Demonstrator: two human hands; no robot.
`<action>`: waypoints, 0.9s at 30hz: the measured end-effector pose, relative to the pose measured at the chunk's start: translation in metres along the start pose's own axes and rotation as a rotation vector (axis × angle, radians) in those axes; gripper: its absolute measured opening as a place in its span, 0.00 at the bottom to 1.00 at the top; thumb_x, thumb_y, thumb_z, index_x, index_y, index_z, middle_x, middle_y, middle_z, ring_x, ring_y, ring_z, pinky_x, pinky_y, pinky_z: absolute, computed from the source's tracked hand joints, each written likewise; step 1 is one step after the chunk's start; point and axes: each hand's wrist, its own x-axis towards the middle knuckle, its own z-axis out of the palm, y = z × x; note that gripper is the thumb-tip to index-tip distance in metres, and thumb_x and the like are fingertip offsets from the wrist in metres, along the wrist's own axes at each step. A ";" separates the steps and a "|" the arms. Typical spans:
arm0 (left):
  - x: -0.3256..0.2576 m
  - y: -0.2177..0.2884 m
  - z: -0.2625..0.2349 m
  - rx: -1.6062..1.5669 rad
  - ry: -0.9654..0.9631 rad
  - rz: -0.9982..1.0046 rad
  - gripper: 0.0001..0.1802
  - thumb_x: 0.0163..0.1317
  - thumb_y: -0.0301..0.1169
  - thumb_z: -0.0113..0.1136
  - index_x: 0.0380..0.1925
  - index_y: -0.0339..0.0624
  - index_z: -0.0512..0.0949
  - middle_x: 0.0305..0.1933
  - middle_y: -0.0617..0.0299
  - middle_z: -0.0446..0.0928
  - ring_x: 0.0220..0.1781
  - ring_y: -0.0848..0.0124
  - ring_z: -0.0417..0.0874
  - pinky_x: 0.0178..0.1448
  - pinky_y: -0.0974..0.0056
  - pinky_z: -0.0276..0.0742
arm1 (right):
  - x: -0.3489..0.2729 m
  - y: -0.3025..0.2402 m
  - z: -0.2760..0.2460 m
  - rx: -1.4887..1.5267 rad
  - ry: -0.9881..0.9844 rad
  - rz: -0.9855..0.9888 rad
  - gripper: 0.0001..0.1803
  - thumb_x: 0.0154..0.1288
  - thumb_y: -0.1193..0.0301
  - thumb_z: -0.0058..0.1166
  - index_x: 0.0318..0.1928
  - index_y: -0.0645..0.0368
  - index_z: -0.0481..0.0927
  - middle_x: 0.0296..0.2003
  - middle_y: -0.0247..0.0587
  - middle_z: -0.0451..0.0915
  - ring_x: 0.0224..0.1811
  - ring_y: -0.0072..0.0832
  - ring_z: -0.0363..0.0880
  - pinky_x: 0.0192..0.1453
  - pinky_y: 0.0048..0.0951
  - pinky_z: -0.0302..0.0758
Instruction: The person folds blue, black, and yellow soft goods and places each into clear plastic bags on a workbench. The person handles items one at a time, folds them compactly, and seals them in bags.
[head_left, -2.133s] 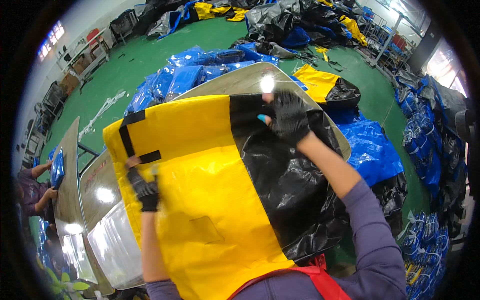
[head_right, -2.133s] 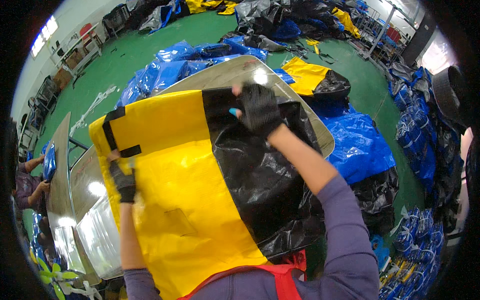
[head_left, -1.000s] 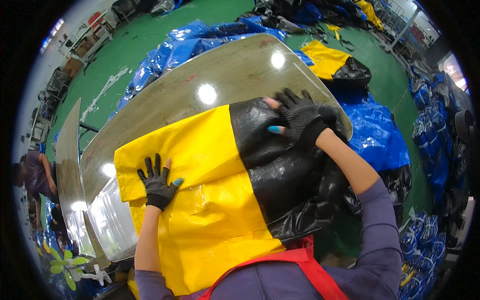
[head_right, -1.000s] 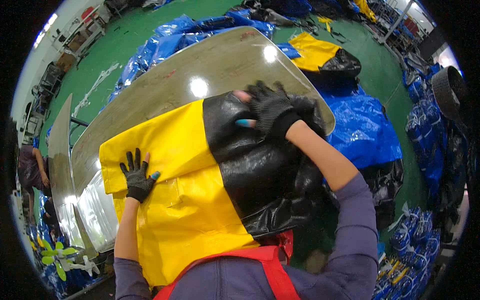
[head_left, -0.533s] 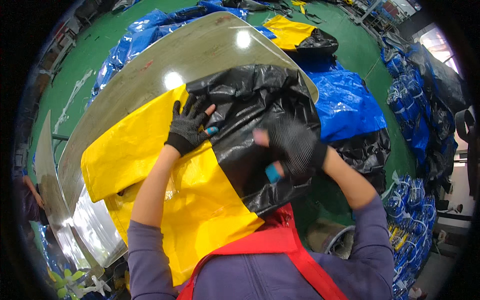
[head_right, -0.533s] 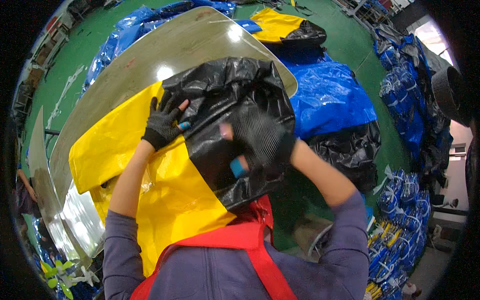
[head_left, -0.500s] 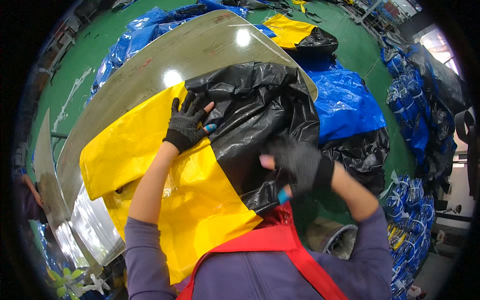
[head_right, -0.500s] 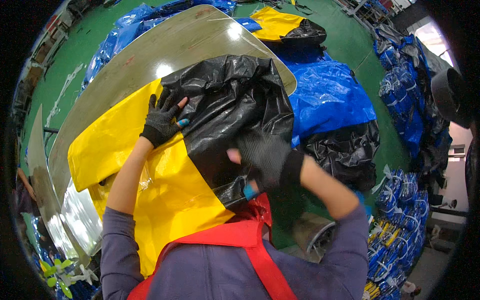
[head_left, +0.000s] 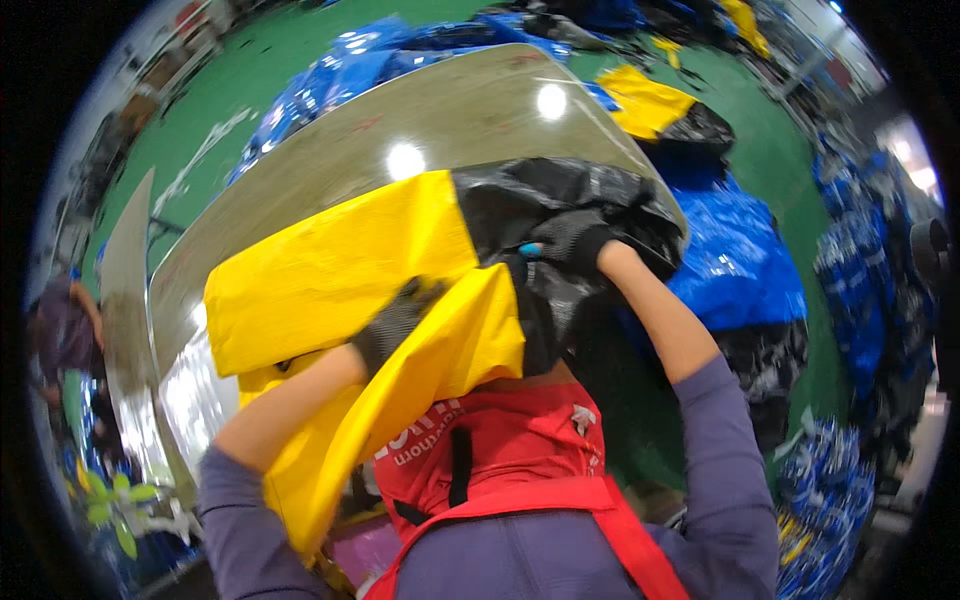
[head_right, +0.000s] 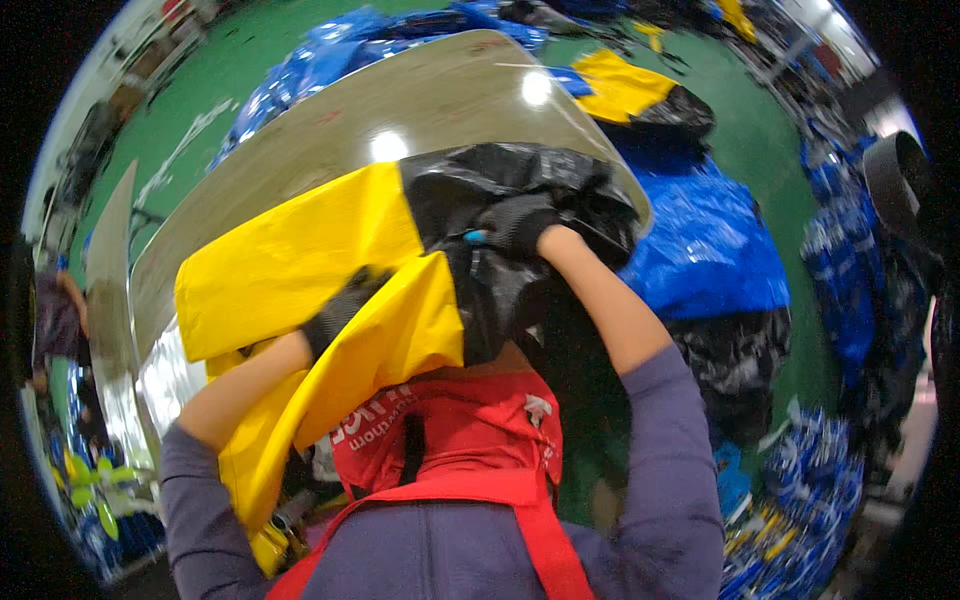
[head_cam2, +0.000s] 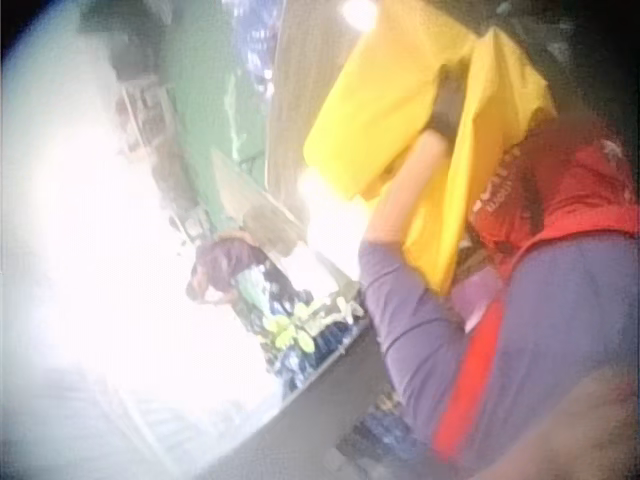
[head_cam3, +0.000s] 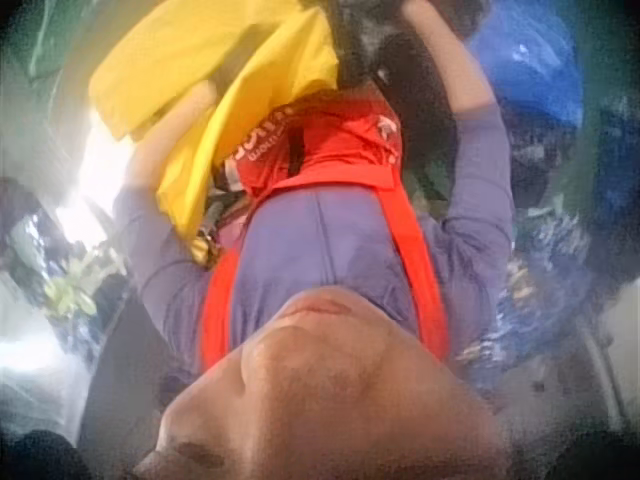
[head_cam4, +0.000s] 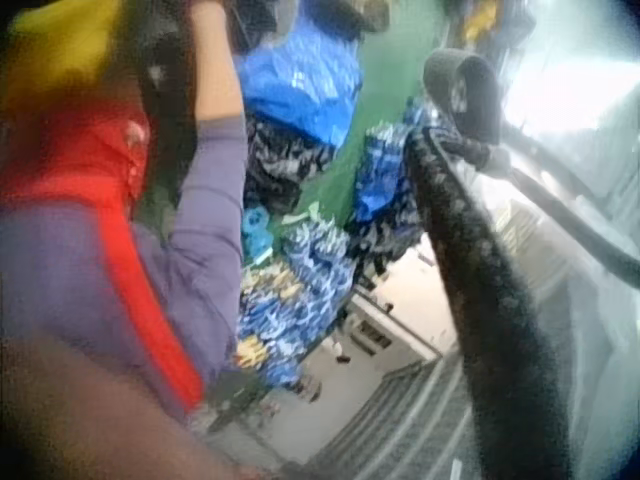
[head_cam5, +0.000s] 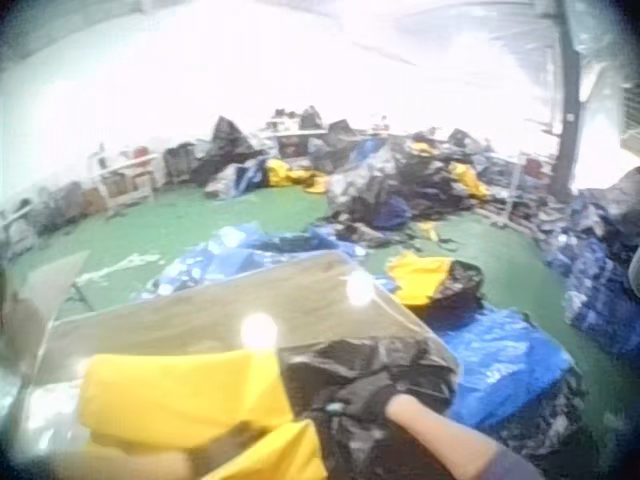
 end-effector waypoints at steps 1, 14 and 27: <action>-0.044 -0.009 -0.012 -0.008 -0.107 -0.060 0.33 0.62 0.46 0.50 0.66 0.48 0.65 0.74 0.48 0.56 0.76 0.44 0.49 0.74 0.37 0.38 | 0.002 0.006 0.010 0.129 0.020 0.079 0.21 0.66 0.50 0.47 0.49 0.44 0.83 0.49 0.44 0.81 0.50 0.45 0.79 0.59 0.40 0.71; -0.342 0.037 0.057 -1.138 1.098 -1.134 0.15 0.63 0.34 0.60 0.45 0.35 0.76 0.42 0.61 0.79 0.39 0.72 0.77 0.45 0.67 0.73 | -0.014 0.021 0.016 0.363 -0.012 0.019 0.20 0.64 0.55 0.55 0.38 0.62 0.83 0.38 0.54 0.79 0.42 0.49 0.78 0.48 0.40 0.74; -0.186 0.037 -0.003 0.394 0.287 -0.905 0.35 0.63 0.49 0.51 0.67 0.45 0.63 0.73 0.47 0.56 0.75 0.45 0.51 0.77 0.43 0.35 | -0.034 0.012 0.047 -0.027 0.182 -0.102 0.21 0.63 0.49 0.50 0.37 0.52 0.85 0.42 0.51 0.78 0.49 0.48 0.75 0.55 0.47 0.70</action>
